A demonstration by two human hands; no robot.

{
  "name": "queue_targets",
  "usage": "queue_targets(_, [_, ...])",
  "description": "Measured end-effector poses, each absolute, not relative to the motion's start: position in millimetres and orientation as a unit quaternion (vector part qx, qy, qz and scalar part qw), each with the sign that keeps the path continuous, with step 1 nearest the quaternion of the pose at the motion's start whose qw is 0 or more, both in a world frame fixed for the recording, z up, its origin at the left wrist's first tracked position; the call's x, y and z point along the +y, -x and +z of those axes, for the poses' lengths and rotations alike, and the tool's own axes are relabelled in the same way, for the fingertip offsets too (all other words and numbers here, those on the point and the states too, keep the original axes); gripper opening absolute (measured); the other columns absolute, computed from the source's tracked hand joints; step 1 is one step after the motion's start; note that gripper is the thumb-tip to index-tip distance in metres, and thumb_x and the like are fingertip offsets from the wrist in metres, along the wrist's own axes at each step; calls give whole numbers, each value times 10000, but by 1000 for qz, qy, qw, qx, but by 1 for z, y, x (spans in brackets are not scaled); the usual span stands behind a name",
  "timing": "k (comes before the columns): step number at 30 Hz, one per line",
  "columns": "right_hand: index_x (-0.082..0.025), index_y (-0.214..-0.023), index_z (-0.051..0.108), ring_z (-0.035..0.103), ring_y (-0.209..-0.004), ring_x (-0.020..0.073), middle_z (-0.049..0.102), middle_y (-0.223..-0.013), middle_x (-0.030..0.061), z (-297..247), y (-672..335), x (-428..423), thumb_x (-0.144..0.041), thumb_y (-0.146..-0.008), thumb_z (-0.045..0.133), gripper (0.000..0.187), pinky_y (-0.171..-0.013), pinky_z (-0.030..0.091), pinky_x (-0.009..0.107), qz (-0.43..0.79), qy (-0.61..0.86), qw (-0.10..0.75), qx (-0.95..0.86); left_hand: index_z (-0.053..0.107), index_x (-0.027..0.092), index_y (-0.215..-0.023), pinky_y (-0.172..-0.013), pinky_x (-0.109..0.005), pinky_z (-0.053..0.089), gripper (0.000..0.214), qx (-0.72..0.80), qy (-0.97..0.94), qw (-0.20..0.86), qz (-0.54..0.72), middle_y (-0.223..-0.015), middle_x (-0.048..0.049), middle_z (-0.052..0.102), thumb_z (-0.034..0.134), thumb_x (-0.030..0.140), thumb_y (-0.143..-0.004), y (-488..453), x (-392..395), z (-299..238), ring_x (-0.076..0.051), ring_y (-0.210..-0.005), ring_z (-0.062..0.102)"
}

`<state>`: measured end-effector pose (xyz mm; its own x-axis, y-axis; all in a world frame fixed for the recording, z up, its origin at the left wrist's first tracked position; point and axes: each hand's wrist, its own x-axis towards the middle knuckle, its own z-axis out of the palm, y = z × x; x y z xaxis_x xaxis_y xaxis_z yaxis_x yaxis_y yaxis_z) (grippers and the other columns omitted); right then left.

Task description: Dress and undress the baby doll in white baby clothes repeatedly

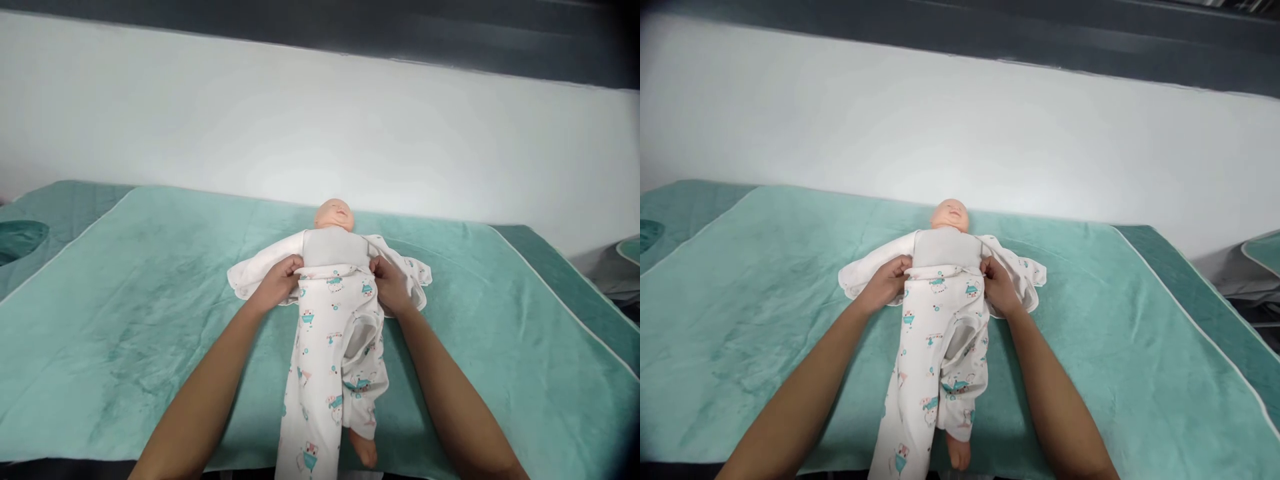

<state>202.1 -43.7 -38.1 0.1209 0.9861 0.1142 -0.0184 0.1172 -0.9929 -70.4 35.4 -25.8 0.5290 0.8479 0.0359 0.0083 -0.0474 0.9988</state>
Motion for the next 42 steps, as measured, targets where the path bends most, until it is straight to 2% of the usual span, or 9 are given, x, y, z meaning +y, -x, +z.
queue_targets(5, [-247, -895, 518, 528, -763, 172, 566, -855, 0, -31, -210, -49, -199, -797, 581, 125, -707, 457, 307, 298, 541, 504, -604, 607, 191, -882, -724, -254, 432, 86, 359, -702, 502, 355, -867, 1, 594, 621, 256, -827, 78, 36, -16, -144, -805, 553])
queue_targets(9, [-239, -974, 577, 572, -1062, 227, 606, -1125, 70, -25, -216, -51, -166, -845, 561, 149, -958, 449, 394, 134, 522, 478, -693, 633, 190, -856, -850, -297, 457, 156, 329, -744, 441, 380, -1004, -51, 598, 600, 339, -889, 80, 39, -10, -182, -941, 570])
queue_targets(16, [-246, -1029, 621, 594, -1126, 233, 648, -1215, 88, -27, -210, -47, -250, -960, 488, 150, -987, 457, 406, 56, 526, 458, -715, 554, 208, -829, -1133, -393, 345, 205, 318, -774, 404, 370, -1404, -97, 519, 651, 383, -873, 76, 35, -4, -243, -1360, 445])
queue_targets(19, [-247, -1040, 631, 634, -984, 243, 706, -1063, 77, -26, -205, -41, -340, -980, 457, 206, -879, 479, 388, 63, 590, 448, -669, 474, 223, -844, -1039, -382, 415, 194, 356, -773, 356, 386, -1321, -84, 611, 556, 375, -932, 67, 36, -4, -221, -1241, 552])
queue_targets(21, [-247, -1032, 634, 632, -837, 246, 713, -908, 60, -24, -201, -33, -419, -978, 440, 265, -765, 471, 367, 80, 650, 442, -613, 449, 233, -857, -882, -352, 464, 185, 412, -765, 305, 389, -1101, -55, 689, 511, 379, -952, 58, 41, -4, -210, -1007, 636])
queue_targets(25, [-246, -921, 629, 614, -763, 233, 710, -826, 33, -19, -194, -10, -467, -944, 454, 283, -719, 430, 339, 113, 695, 458, -543, 457, 243, -861, -665, -314, 400, 158, 519, -732, 212, 388, -742, 11, 598, 507, 364, -948, 41, 52, -7, -194, -681, 563])
queue_targets(32, [-241, -968, 626, 613, -818, 209, 694, -898, 24, -24, -185, -9, -483, -874, 570, 266, -776, 481, 338, 143, 662, 545, -495, 553, 229, -956, -768, -320, 454, 111, 504, -712, 213, 441, -924, -31, 656, 553, 336, -929, 43, 44, -19, -199, -855, 611])
queue_targets(37, [-240, -935, 680, 614, -968, 226, 700, -1009, 54, -18, -190, -17, -413, -906, 547, 220, -904, 468, 369, 135, 618, 529, -565, 640, 220, -977, -874, -350, 455, 177, 450, -768, 202, 409, -1003, -60, 665, 474, 274, -950, 61, 40, -17, -218, -965, 606])
queue_targets(42, [-223, -959, 685, 620, -929, 233, 712, -993, 62, -15, -203, -9, -414, -887, 567, 236, -872, 479, 375, 189, 611, 500, -585, 708, 237, -1025, -842, -336, 475, 250, 434, -751, 371, 331, -1003, -42, 715, 501, 329, -918, 74, 44, -10, -226, -925, 639])
